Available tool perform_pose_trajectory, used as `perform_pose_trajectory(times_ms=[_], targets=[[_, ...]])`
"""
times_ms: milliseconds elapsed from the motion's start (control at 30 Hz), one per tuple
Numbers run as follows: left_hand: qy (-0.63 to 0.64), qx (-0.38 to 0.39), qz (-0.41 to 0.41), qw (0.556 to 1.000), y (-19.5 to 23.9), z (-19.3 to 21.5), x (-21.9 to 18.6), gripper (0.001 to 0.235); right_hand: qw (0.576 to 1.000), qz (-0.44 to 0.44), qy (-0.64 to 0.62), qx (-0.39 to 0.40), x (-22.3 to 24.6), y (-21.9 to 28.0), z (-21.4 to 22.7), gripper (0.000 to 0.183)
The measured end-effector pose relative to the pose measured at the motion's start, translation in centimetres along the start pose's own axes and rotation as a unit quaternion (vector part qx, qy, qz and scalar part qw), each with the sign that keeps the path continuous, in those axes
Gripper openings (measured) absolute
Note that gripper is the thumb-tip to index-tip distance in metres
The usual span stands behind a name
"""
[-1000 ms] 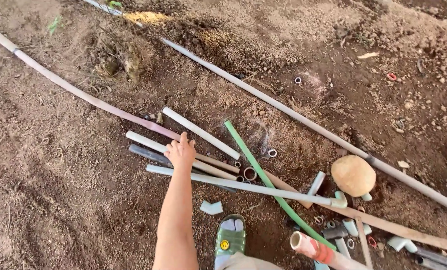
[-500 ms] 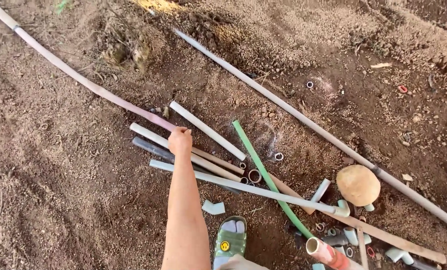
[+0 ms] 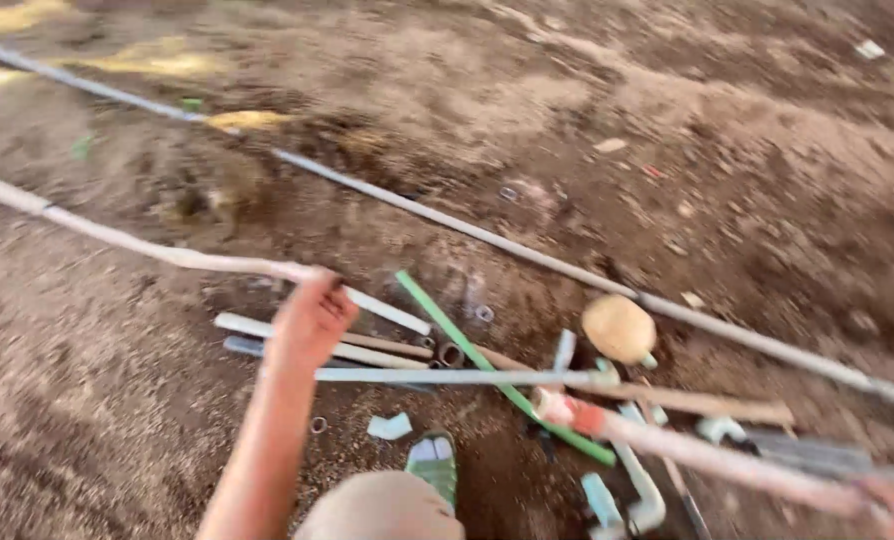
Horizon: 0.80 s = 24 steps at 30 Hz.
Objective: The person assembles a plumbing system by connecting various PVC pipes and fittings. They insert a smaller pipe into a larger one, attach a T-joint, and secure the connections using red tape. The person works on the ground surrounded by loose pipes and fittings.
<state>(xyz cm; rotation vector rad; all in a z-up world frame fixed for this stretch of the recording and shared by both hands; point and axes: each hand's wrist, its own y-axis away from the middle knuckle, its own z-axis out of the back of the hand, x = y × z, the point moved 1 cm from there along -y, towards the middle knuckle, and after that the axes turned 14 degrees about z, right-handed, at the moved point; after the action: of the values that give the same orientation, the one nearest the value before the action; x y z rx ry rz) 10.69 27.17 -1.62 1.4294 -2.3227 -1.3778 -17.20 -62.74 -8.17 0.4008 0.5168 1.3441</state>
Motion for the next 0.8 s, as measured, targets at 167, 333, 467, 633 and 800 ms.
perform_pose_trajectory(times_ms=[167,333,467,633,800], targets=[[-0.046,-0.082,-0.006,0.996,16.2,-15.3,0.7,0.011,0.998,-0.008,-0.046,0.037,8.5,6.1,3.3,0.063],[-0.156,0.002,0.028,0.987,19.2,-18.0,6.5,0.008,0.992,0.001,-0.104,0.073,14.4,9.6,9.5,0.042],[-0.142,-0.02,0.057,0.988,19.6,-16.5,12.3,0.009,0.983,-0.016,-0.169,0.07,16.5,11.0,11.1,0.018],[-0.03,-0.052,0.085,0.995,19.1,-15.3,17.0,0.013,0.986,-0.01,-0.128,0.104,17.0,11.3,11.0,0.018],[-0.004,-0.035,0.075,0.997,15.3,-11.0,21.4,0.011,0.981,-0.002,-0.15,0.127,17.5,11.0,9.6,0.01]])
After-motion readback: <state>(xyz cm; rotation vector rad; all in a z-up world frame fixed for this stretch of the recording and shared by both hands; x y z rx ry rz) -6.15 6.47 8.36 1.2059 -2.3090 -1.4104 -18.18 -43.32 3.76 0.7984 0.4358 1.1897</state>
